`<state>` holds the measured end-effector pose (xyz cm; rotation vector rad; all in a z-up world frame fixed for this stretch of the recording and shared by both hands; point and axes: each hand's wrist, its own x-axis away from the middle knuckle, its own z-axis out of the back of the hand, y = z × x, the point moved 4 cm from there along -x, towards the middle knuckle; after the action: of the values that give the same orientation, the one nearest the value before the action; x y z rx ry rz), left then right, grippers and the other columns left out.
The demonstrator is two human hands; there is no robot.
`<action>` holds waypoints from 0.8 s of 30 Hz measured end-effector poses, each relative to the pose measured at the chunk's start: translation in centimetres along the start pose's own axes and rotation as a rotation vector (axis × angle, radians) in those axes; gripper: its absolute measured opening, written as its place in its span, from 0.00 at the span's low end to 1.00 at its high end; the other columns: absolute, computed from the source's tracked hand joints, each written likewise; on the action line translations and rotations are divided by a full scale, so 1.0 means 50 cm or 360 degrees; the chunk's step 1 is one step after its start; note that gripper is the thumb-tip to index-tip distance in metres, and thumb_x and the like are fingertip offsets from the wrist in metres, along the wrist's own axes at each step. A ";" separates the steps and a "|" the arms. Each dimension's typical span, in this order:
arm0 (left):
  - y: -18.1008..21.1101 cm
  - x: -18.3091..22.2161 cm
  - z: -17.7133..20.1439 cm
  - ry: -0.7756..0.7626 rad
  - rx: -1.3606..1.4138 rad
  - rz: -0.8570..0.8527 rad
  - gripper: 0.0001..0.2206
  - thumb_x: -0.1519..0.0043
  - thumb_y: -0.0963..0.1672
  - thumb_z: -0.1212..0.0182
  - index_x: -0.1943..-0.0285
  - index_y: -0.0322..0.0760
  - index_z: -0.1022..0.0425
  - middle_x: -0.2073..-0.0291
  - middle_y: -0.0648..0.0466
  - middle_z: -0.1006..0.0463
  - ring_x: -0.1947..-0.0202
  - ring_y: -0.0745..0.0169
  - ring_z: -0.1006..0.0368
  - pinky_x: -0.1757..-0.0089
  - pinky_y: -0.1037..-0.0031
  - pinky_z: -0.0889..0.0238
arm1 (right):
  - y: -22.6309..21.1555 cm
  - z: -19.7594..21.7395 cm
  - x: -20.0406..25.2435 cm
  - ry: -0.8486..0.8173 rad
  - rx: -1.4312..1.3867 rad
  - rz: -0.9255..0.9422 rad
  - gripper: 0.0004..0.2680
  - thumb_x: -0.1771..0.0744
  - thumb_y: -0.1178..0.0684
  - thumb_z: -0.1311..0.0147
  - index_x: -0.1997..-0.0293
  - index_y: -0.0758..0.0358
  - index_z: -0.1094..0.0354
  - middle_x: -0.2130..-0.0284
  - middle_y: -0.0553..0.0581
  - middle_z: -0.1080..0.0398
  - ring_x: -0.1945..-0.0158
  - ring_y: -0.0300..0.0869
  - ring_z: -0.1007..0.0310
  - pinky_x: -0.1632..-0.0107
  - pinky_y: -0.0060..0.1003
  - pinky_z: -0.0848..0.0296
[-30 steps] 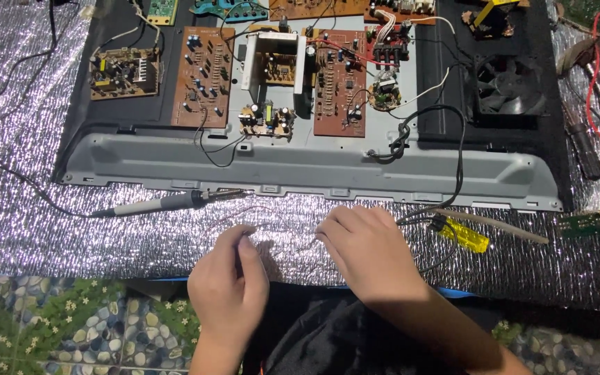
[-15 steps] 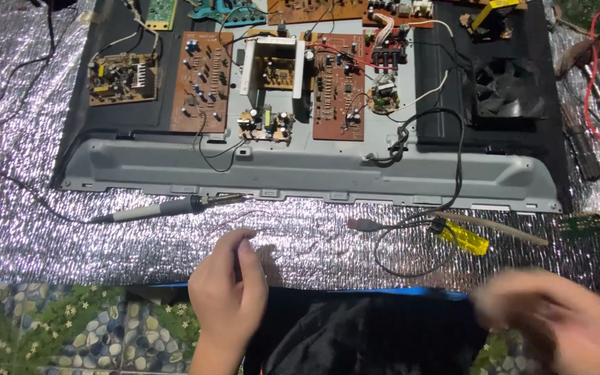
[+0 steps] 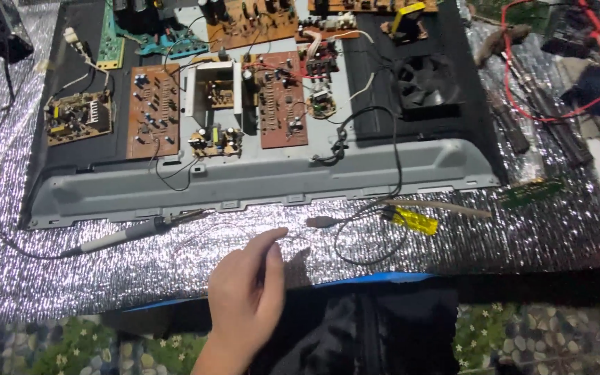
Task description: Repairing a television circuit board by stripping wires with a lighter and soldering components into place.
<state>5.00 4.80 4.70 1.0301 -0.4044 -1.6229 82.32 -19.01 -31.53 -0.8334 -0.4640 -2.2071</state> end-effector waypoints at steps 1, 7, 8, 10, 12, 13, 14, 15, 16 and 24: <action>0.011 0.005 -0.003 -0.0004 0.0000 -0.0014 0.12 0.42 0.38 0.43 0.52 0.37 0.19 0.87 0.61 0.35 0.85 0.68 0.43 0.77 0.75 0.48 | -0.099 0.001 0.029 -0.0005 0.0110 -0.0099 0.22 0.35 0.27 0.72 0.33 0.21 0.46 0.32 0.43 0.36 0.27 0.53 0.39 0.30 0.74 0.64; 0.054 0.021 -0.024 -0.0120 -0.0179 -0.0430 0.18 0.47 0.39 0.38 0.46 0.36 0.22 0.80 0.59 0.25 0.81 0.58 0.35 0.68 0.70 0.39 | -0.627 -0.077 0.412 0.0091 -0.1776 0.0819 0.29 0.39 0.33 0.52 0.54 0.76 0.20 0.43 0.65 0.21 0.42 0.50 0.23 0.38 0.45 0.32; 0.068 0.023 -0.024 -0.0117 -0.0175 -0.0493 0.18 0.48 0.38 0.38 0.47 0.34 0.21 0.79 0.58 0.25 0.81 0.60 0.35 0.69 0.71 0.39 | -0.659 -0.110 0.363 0.0286 -0.0785 0.0880 0.17 0.37 0.39 0.54 0.61 0.63 0.23 0.57 0.58 0.21 0.54 0.49 0.23 0.49 0.45 0.30; 0.083 0.032 -0.026 -0.0129 -0.0177 -0.0558 0.18 0.49 0.37 0.37 0.48 0.32 0.21 0.79 0.58 0.24 0.82 0.62 0.35 0.69 0.72 0.39 | -0.750 -0.067 0.397 0.0451 0.0200 0.0878 0.09 0.36 0.46 0.55 0.69 0.50 0.25 0.70 0.52 0.21 0.66 0.47 0.22 0.60 0.45 0.27; 0.086 0.035 -0.035 -0.0179 -0.0168 -0.0572 0.18 0.50 0.37 0.36 0.49 0.34 0.21 0.82 0.59 0.26 0.83 0.61 0.36 0.69 0.72 0.38 | -0.830 0.076 0.621 -0.0325 -0.0350 0.1727 0.08 0.38 0.44 0.43 0.67 0.47 0.17 0.71 0.39 0.14 0.71 0.33 0.18 0.65 0.29 0.21; 0.091 0.031 -0.033 -0.0188 -0.0168 -0.0594 0.18 0.50 0.37 0.36 0.49 0.34 0.21 0.82 0.59 0.26 0.83 0.61 0.36 0.69 0.72 0.38 | -0.847 0.113 0.688 -0.0310 -0.0371 0.1725 0.08 0.38 0.44 0.43 0.67 0.47 0.17 0.71 0.39 0.14 0.71 0.33 0.18 0.65 0.29 0.21; 0.100 0.035 -0.036 -0.0250 -0.0068 -0.0686 0.17 0.51 0.38 0.36 0.51 0.34 0.21 0.80 0.57 0.25 0.82 0.60 0.34 0.69 0.71 0.37 | -0.865 0.176 0.776 -0.0037 -0.0710 0.2267 0.05 0.37 0.49 0.39 0.63 0.51 0.21 0.70 0.43 0.15 0.68 0.37 0.15 0.59 0.32 0.22; 0.108 0.039 -0.037 -0.0313 0.0032 -0.0777 0.17 0.52 0.38 0.37 0.53 0.33 0.20 0.78 0.56 0.23 0.80 0.59 0.32 0.68 0.70 0.36 | -0.870 0.235 0.867 0.0255 -0.1047 0.2801 0.06 0.37 0.55 0.35 0.58 0.54 0.25 0.70 0.48 0.17 0.66 0.40 0.13 0.53 0.35 0.22; 0.111 0.044 -0.043 -0.0310 0.0033 -0.0784 0.17 0.52 0.38 0.37 0.53 0.33 0.20 0.78 0.56 0.23 0.80 0.59 0.32 0.68 0.70 0.36 | -0.872 0.222 0.858 0.0264 -0.1046 0.2803 0.06 0.37 0.55 0.35 0.58 0.54 0.25 0.70 0.48 0.17 0.66 0.40 0.13 0.53 0.35 0.22; 0.118 0.059 -0.085 -0.0352 0.0207 -0.0863 0.14 0.51 0.39 0.35 0.55 0.34 0.19 0.81 0.56 0.25 0.84 0.63 0.34 0.69 0.75 0.36 | -0.995 0.245 0.839 -0.0011 -0.2066 0.2824 0.04 0.37 0.66 0.41 0.62 0.72 0.24 0.67 0.61 0.23 0.64 0.46 0.26 0.58 0.39 0.24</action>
<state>11.97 1.24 5.37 1.1232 -0.4026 -2.2329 28.75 0.23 2.28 -1.0816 1.3865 -0.5165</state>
